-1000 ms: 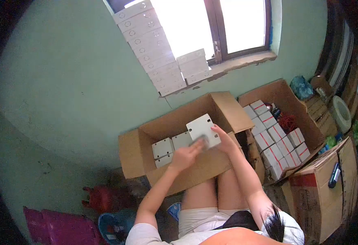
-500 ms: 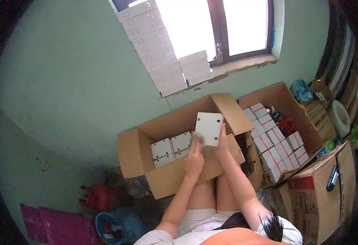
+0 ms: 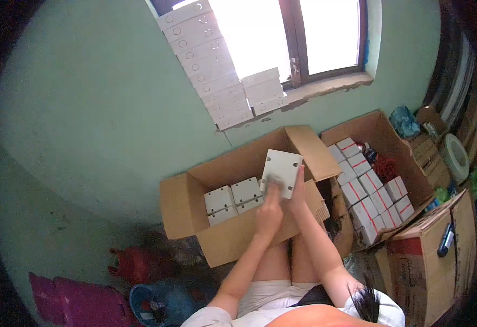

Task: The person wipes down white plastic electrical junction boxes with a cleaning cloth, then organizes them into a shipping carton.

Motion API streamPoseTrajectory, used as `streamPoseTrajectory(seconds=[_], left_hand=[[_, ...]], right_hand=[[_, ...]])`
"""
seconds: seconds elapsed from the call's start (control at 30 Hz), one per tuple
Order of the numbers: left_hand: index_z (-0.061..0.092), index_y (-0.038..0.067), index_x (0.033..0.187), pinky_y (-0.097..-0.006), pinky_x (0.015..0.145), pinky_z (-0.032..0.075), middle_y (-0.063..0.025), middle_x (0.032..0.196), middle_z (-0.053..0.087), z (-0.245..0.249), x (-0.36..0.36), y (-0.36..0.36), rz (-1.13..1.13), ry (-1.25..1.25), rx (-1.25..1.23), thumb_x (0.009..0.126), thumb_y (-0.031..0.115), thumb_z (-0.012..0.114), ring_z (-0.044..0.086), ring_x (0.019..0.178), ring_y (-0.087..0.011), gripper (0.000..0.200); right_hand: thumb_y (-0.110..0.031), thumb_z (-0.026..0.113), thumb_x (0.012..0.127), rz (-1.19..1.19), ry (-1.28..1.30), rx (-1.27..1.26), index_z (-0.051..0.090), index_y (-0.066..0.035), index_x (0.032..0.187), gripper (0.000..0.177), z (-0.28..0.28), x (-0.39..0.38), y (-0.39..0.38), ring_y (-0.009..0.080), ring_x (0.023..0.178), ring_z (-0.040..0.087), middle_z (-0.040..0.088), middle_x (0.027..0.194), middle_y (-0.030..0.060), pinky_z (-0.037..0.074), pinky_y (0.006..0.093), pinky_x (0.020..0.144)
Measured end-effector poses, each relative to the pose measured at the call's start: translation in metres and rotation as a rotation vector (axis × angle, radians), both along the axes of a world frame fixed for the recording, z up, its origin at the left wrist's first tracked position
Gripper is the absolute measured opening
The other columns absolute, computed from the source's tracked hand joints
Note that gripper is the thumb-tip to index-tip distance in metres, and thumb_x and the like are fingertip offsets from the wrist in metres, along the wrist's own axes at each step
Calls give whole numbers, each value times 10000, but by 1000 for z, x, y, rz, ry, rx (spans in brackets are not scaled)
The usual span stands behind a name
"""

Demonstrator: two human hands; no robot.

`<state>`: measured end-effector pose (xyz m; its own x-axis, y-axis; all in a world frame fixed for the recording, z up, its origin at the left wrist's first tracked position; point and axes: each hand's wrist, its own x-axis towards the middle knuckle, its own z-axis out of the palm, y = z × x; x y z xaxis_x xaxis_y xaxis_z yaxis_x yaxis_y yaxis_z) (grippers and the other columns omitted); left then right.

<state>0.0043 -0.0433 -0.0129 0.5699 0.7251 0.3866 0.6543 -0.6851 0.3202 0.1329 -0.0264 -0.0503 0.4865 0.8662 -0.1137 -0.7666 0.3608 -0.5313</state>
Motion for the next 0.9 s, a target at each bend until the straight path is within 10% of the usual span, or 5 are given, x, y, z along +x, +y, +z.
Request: streamPoseTrajectory(seconds=[0.13,0.33,0.53,0.73,0.9], left_hand=[[448,103,1399,-370,585,557,-102,1392,491,11,-7,-14,-311,129,40,771,31,518,680,726,-298,636],[397,89,1422,-435,706,559,-140,1425,441,6,-6,20,104,-129,-62,809,14,462,660,920,-354,621],[440,86,1397,-424,642,558,-166,1372,495,6,7,-5,-252,81,55,798,31,491,682,791,-319,603],[491,51,1340,-387,566,558,-144,1387,487,4,1,29,160,-74,39,775,48,507,683,696,-335,565],[467,102,1382,-364,497,534,-82,1429,454,-8,7,6,-255,-70,182,762,37,512,658,580,-249,625]], right_hand=[[-643,399,923,90,81,174,428,-66,1362,726,-3,5,-3,229,1116,561,550,1266,101,467,369,935],[-624,325,954,30,-58,13,428,-95,1368,679,-11,5,5,222,1089,562,558,1244,81,450,369,954],[-693,353,906,149,76,96,448,-100,1356,751,-9,9,-5,222,1146,542,553,1267,82,454,370,957],[-762,269,867,163,-14,142,420,-96,1364,845,5,5,-2,240,1148,534,548,1254,92,434,397,988],[-778,267,852,194,1,100,404,-94,1379,874,-3,10,-11,239,1158,526,537,1271,96,426,416,998]])
